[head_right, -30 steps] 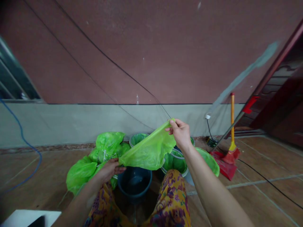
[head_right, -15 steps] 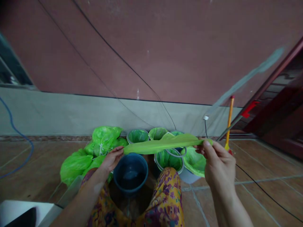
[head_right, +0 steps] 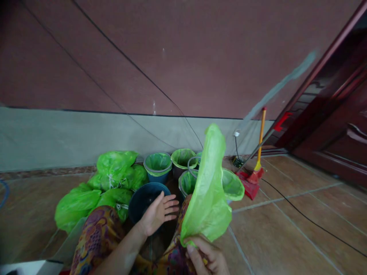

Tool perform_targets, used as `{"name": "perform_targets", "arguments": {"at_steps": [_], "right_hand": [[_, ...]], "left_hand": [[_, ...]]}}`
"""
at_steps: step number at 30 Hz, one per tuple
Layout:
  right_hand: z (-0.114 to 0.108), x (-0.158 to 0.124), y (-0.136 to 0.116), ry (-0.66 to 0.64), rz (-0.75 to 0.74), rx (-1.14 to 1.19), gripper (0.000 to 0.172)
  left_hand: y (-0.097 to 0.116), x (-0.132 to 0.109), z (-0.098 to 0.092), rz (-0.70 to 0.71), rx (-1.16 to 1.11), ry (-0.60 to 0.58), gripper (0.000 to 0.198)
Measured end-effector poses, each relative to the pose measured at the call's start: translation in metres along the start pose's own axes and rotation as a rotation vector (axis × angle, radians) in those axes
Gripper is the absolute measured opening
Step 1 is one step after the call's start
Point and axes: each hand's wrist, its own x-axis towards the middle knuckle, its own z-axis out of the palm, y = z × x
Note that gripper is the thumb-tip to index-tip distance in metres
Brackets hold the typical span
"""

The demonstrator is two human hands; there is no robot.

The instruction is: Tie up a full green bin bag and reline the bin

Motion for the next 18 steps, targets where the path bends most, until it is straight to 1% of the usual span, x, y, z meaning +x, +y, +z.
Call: {"name": "perform_targets", "arguments": {"at_steps": [1, 2, 3, 5, 6, 8, 9, 11, 13, 14, 16, 17, 18], "right_hand": [[0.010, 0.005, -0.005, -0.019, -0.027, -0.022, 0.031], [0.020, 0.011, -0.010, -0.031, -0.043, -0.041, 0.032], [0.029, 0.016, -0.014, -0.064, -0.046, -0.054, 0.032], [0.046, 0.025, -0.019, -0.135, -0.062, -0.036, 0.027], [0.054, 0.028, -0.021, -0.175, -0.073, -0.017, 0.024], [0.066, 0.031, -0.025, -0.238, -0.098, 0.022, 0.024], [0.069, 0.030, -0.026, -0.270, -0.107, 0.028, 0.026], [0.070, 0.029, -0.030, -0.322, -0.100, 0.007, 0.029], [0.059, 0.028, -0.030, -0.316, -0.061, -0.035, 0.030], [0.050, 0.030, -0.027, -0.267, -0.037, -0.054, 0.029], [0.028, 0.036, -0.011, -0.094, 0.010, -0.083, 0.030], [0.015, 0.041, 0.003, 0.021, 0.031, -0.099, 0.032], [0.003, 0.047, 0.019, 0.122, 0.070, -0.128, 0.034]], "left_hand": [[0.001, -0.008, 0.013, -0.009, 0.106, -0.109, 0.064], [0.004, -0.016, 0.024, -0.001, 0.228, -0.184, 0.066], [0.008, -0.025, 0.033, 0.028, 0.360, -0.233, 0.063], [0.016, -0.040, 0.043, 0.086, 0.624, -0.282, 0.052], [0.020, -0.045, 0.045, 0.108, 0.752, -0.271, 0.044], [0.022, -0.049, 0.041, 0.156, 0.972, -0.181, 0.029], [0.022, -0.048, 0.035, 0.195, 1.051, -0.107, 0.029], [0.019, -0.044, 0.019, 0.282, 1.119, 0.070, 0.034], [0.018, -0.041, -0.003, 0.319, 1.093, 0.265, 0.033], [0.018, -0.042, -0.015, 0.306, 1.071, 0.363, 0.033], [0.021, -0.049, -0.039, 0.265, 1.040, 0.549, 0.034], [0.023, -0.056, -0.051, 0.245, 1.045, 0.582, 0.035], [0.027, -0.065, -0.062, 0.256, 1.037, 0.610, 0.035]]}}
